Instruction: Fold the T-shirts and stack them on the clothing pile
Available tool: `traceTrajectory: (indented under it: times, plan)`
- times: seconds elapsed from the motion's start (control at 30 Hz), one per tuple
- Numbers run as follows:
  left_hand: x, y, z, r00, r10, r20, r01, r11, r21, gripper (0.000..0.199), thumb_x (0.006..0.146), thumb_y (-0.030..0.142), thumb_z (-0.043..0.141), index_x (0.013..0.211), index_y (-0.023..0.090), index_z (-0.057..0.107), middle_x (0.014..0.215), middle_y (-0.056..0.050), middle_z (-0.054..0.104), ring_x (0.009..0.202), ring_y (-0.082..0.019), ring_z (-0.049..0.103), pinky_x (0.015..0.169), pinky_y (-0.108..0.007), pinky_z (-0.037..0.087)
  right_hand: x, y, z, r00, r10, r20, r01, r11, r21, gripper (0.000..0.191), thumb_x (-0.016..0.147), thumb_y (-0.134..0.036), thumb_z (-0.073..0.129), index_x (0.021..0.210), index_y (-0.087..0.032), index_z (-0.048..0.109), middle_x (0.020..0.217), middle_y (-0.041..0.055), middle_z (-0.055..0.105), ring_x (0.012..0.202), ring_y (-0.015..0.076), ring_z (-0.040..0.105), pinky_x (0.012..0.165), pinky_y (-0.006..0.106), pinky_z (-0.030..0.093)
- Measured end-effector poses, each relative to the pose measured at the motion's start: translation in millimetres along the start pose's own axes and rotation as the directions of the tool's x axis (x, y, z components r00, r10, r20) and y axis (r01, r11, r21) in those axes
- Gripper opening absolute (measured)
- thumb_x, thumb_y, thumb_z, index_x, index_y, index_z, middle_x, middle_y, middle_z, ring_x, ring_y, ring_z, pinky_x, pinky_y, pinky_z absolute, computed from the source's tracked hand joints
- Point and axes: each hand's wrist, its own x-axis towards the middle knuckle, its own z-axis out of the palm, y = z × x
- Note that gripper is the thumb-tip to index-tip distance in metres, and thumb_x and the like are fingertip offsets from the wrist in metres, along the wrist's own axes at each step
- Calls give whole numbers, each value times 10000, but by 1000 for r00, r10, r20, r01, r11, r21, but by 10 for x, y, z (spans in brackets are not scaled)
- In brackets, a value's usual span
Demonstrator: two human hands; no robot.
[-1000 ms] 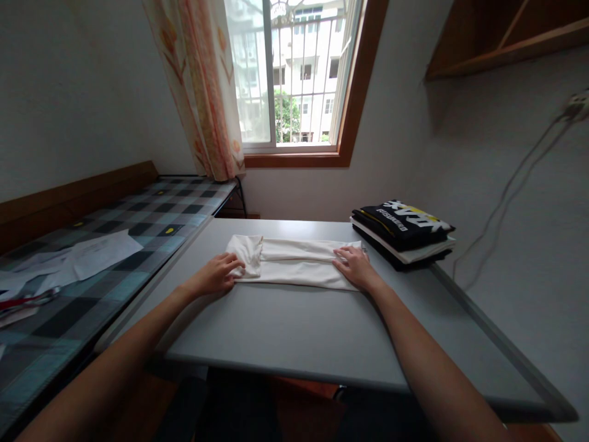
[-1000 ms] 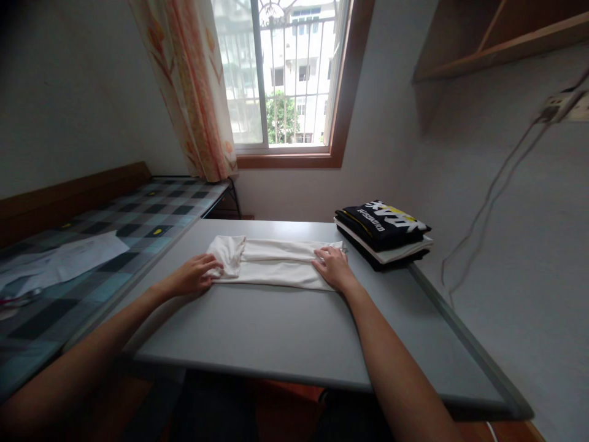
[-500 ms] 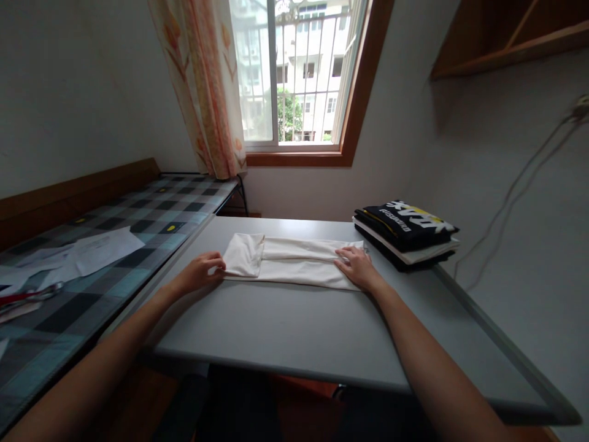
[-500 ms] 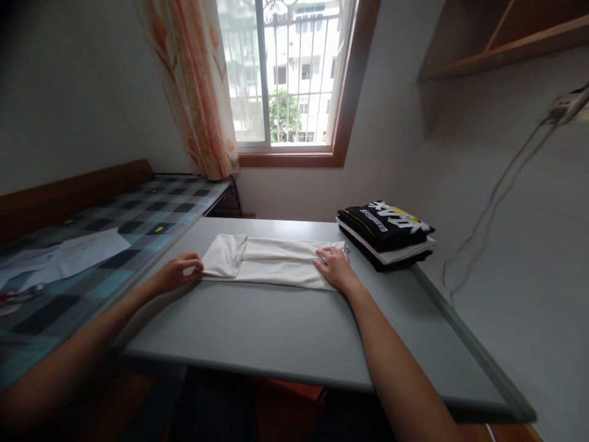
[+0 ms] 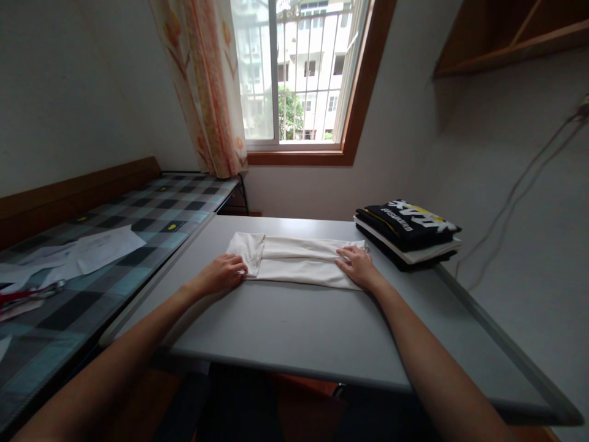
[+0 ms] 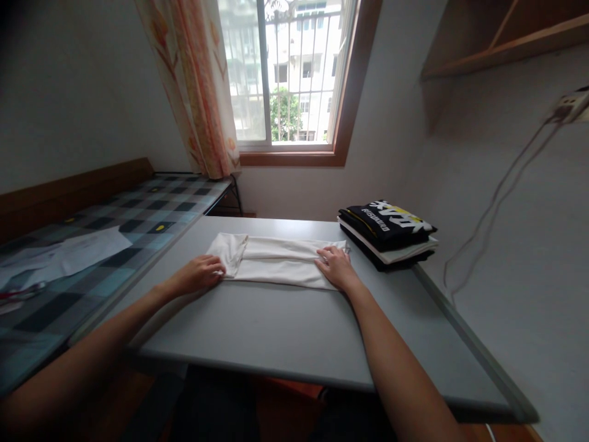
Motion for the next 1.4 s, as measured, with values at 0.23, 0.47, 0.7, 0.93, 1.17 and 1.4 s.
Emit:
traceTrajectory:
  times: [0.23, 0.47, 0.7, 0.93, 1.17, 1.4]
  plan:
    - [71, 62, -26, 999, -20, 31, 22, 997, -75, 121, 864, 204, 536, 810, 200, 644, 818, -27, 625, 732, -153, 569, 696, -257, 416, -2, -8, -10, 1000, -2, 11, 1, 1000, 15, 377, 906, -398, 533, 1211, -222, 670, 1234, 124, 608, 1144, 284, 542, 988, 434, 402]
    - [129, 59, -50, 982, -189, -31, 178, 961, -213, 275, 935, 373, 477, 836, 199, 666, 861, -30, 652, 780, -157, 612, 749, -264, 463, -9, -22, -18, 1000, 0, 13, 0, 1000, 11, 393, 909, -399, 532, 1227, -205, 657, 1243, 132, 599, 1161, 289, 533, 1000, 449, 394]
    - [749, -105, 206, 902, -431, -19, 427, 899, -96, 425, 961, 395, 415, 1278, 161, 576, 1340, -133, 581, 1221, -249, 546, 1033, -381, 401, -5, -80, 4, 998, -33, -51, 34, 999, 15, 417, 931, -436, 487, 1241, -207, 647, 1289, 137, 573, 1225, 298, 506, 1028, 466, 382]
    - [990, -13, 467, 797, -596, 97, 599, 801, 0, 639, 933, 627, 318, 1480, 304, 386, 1570, -82, 324, 1441, -399, 227, 1106, -682, 112, -17, -121, 57, 999, -37, 21, 38, 996, -76, 475, 950, -471, 433, 1322, -222, 590, 1399, 152, 513, 1295, 307, 456, 1055, 481, 369]
    - [935, 4, 490, 799, -600, 29, 601, 799, -10, 653, 934, 642, 278, 1475, 299, 406, 1568, -84, 329, 1433, -395, 250, 1112, -670, 127, -27, -166, 6, 997, -34, 66, 43, 989, -142, 543, 971, -497, 359, 1392, -200, 531, 1458, 147, 478, 1370, 316, 386, 1110, 485, 315]
    - [844, 79, 454, 787, -616, -33, 616, 788, -9, 594, 949, 610, 299, 1426, 302, 475, 1499, -98, 444, 1402, -377, 310, 1100, -687, 119, -26, -95, 23, 991, 130, 33, -122, 976, -182, 622, 962, -586, 293, 1459, -245, 449, 1547, 127, 363, 1431, 343, 283, 1126, 575, 244]
